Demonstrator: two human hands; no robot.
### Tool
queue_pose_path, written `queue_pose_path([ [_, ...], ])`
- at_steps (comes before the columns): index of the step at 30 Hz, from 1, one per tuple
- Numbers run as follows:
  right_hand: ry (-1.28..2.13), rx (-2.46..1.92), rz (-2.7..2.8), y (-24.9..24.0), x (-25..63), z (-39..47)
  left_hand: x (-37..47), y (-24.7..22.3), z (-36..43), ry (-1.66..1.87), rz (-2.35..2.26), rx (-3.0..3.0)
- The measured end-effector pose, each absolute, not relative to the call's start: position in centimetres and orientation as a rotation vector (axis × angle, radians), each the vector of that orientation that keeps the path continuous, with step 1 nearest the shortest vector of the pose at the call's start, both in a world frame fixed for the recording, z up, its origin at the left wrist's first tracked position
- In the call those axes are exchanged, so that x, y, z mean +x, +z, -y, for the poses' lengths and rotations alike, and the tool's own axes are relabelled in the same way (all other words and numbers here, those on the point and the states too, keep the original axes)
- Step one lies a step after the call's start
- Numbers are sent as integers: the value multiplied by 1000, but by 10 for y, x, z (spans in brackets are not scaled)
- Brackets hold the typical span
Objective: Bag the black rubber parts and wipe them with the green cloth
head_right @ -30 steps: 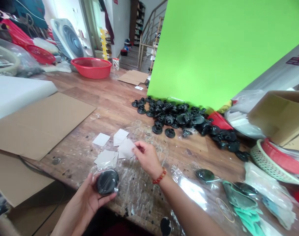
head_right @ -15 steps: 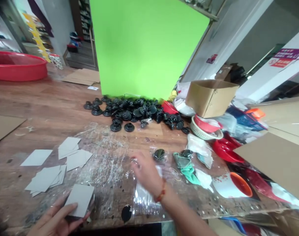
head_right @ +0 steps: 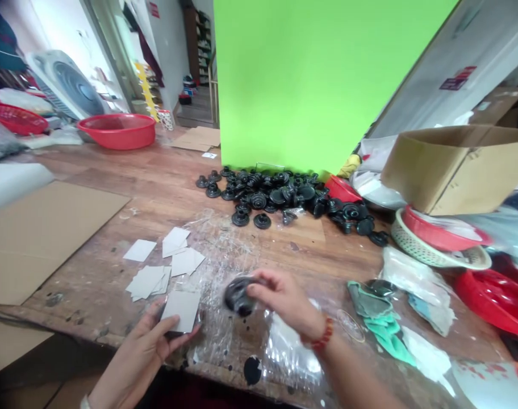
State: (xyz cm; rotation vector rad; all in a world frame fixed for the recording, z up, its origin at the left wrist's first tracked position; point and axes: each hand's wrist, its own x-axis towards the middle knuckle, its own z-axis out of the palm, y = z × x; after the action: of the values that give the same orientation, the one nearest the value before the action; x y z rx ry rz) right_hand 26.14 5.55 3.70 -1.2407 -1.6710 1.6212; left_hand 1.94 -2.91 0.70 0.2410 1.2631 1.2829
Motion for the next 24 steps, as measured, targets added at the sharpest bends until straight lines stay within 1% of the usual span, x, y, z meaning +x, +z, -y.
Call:
queue_pose_path([
  [1,1784,-1155,1606,40,236,-52,19,8,30,1282,-1255,247],
  [3,1937,-1084,1528,39,191,-48,15,13,34,1289,-1190,230],
  [8,1829,-1208,1614,26,122,-40,-5,24,52,1386,-960,-36],
  [12,1764,-1215,1684,18,87,-27,-20,19,72,1432,-1078,61],
  [14,1825,-1148,1675,17,67,-18,-32,19,80,1448,-1134,157],
  [17,2054,-940,1682,22,33,-4,-71,38,95,1434,-1229,194],
  [19,2080,-787,1786,27,12,2,-113,59,108,1466,-1354,227],
  [20,1992,-730,1882,28,3,3,-137,70,117,1499,-1463,288],
  [21,1833,-679,1997,27,-4,1,-163,77,127,1523,-1634,354],
  [24,1152,-528,2299,8,-16,-17,-240,76,158,1558,-2154,306],
])
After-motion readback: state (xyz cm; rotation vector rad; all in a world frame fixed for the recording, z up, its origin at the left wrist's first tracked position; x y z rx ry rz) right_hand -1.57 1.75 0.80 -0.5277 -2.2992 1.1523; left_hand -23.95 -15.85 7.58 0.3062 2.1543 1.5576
